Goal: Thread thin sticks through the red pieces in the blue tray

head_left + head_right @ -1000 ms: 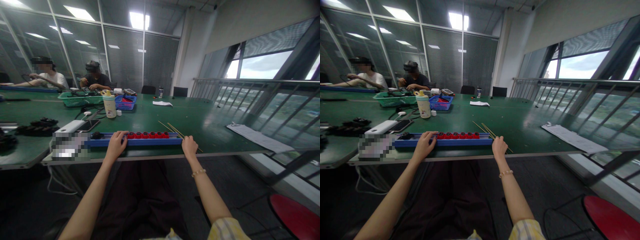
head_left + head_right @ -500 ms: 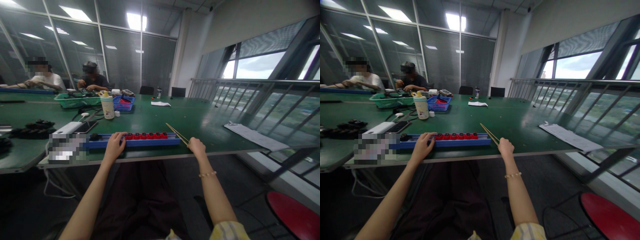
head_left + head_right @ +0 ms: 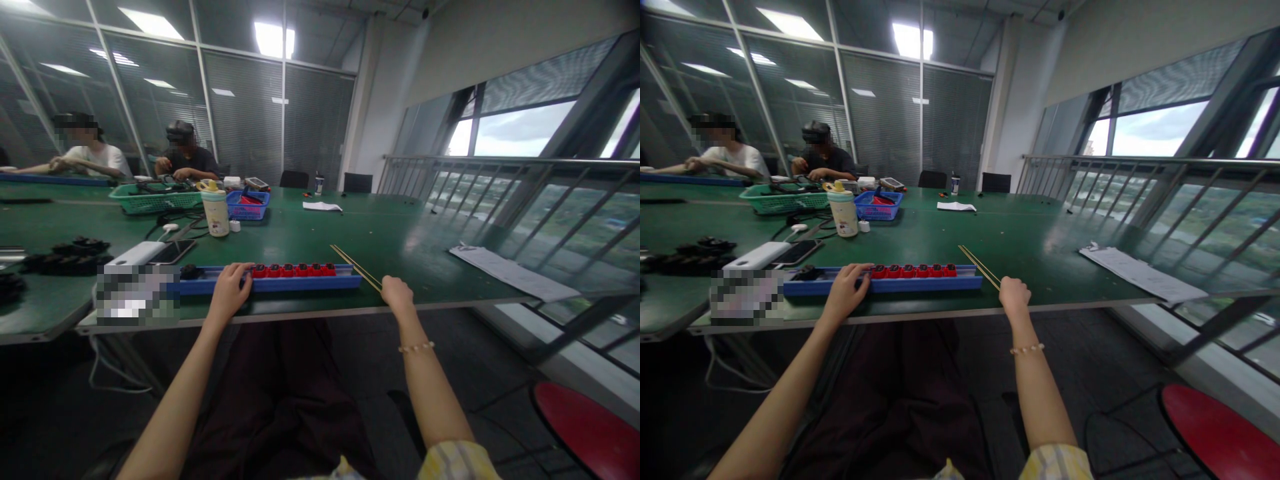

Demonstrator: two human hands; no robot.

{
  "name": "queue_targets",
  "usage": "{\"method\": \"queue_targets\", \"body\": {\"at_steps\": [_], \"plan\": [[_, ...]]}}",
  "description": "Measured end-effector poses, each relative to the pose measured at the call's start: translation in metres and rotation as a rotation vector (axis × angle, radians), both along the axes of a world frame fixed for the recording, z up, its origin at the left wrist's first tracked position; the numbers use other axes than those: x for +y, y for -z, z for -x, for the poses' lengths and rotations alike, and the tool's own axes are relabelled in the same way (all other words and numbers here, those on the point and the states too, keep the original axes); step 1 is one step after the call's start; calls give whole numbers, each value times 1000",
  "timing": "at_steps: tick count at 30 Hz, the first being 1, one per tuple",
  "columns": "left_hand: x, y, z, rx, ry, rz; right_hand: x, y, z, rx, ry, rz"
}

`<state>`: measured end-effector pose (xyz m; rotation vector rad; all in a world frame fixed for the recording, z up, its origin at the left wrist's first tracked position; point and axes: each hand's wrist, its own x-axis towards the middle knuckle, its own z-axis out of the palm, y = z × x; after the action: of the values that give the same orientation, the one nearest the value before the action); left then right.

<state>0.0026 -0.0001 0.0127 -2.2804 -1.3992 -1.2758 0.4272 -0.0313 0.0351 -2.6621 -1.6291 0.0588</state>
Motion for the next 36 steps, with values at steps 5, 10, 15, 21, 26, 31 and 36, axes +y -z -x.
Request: {"method": "queue_targets", "body": {"at_steps": [5, 10, 15, 21, 26, 31, 36], "plan": [[1, 1, 1, 3, 2, 1, 4, 5, -2, 30, 25, 2], [2, 2, 1, 4, 1, 4, 9, 11, -4, 28, 1, 34], [1, 0, 1, 3, 5, 5, 13, 15, -1, 20, 7, 38], [1, 0, 0, 5, 8, 4, 13, 17, -2, 16, -2, 31], [1, 0, 0, -1, 2, 5, 13, 16, -2, 35, -14, 37], [1, 1, 0, 3, 10, 0, 13, 14, -3, 38, -27, 50], [1, 1, 0, 7, -1, 0, 10, 14, -5, 43, -53, 45]]}}
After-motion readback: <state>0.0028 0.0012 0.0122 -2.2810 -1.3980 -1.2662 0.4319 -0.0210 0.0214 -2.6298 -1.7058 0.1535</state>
